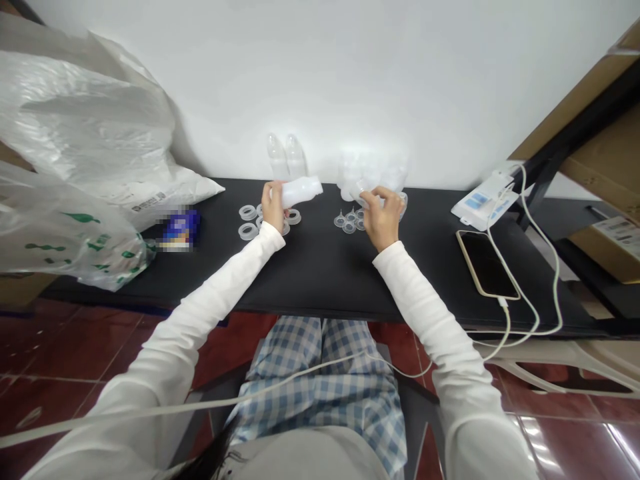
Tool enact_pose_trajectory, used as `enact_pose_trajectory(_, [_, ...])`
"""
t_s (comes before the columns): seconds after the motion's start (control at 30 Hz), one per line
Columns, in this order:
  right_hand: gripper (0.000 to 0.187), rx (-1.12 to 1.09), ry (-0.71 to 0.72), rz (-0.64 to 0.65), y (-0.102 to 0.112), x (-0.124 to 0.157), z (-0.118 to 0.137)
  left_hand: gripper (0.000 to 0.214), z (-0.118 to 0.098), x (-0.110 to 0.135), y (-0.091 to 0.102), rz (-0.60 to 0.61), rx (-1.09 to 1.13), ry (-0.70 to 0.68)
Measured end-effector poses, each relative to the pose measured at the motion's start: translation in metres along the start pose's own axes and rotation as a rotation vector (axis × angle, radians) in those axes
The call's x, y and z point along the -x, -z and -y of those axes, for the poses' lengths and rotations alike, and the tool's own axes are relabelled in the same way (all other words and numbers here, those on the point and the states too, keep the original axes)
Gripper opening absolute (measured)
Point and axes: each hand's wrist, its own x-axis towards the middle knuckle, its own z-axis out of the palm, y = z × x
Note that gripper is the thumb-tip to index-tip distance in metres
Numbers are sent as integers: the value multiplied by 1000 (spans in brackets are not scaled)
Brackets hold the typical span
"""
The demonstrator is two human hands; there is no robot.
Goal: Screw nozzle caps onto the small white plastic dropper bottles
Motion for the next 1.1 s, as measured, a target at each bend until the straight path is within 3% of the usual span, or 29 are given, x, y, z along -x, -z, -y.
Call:
enact_pose_trajectory(0.13, [44,-5,-145,-95,0,-4,-7,47,-19,-2,-6,25,268,326])
enact_pose_trajectory(0.27, [53,-76,-296,-150,-4,-5,-9,21,-54,3,-10,74,763,690])
enact_pose_trajectory(0.37, [53,-119,-373,-159,-6,-4,-10,18,-69,4,-16,124,938,822])
enact_pose_trajectory(0.47, [53,-145,-397,-153,-8,-3,-11,21,-67,-3,-29,141,880,802])
enact_pose_trajectory(0.63, [50,-131,-412,-217,-12,-2,-16,56,-49,-24,-60,121,396,736])
enact_pose_trajectory(0.8, [49,-112,-451,-348,-12,-4,-27,48,-31,-32,-80,123,-73,537])
enact_pose_trajectory(1.1, [46,-109,-460,-532,-8,-7,-40,56,-23,-34,-102,224,-137,441])
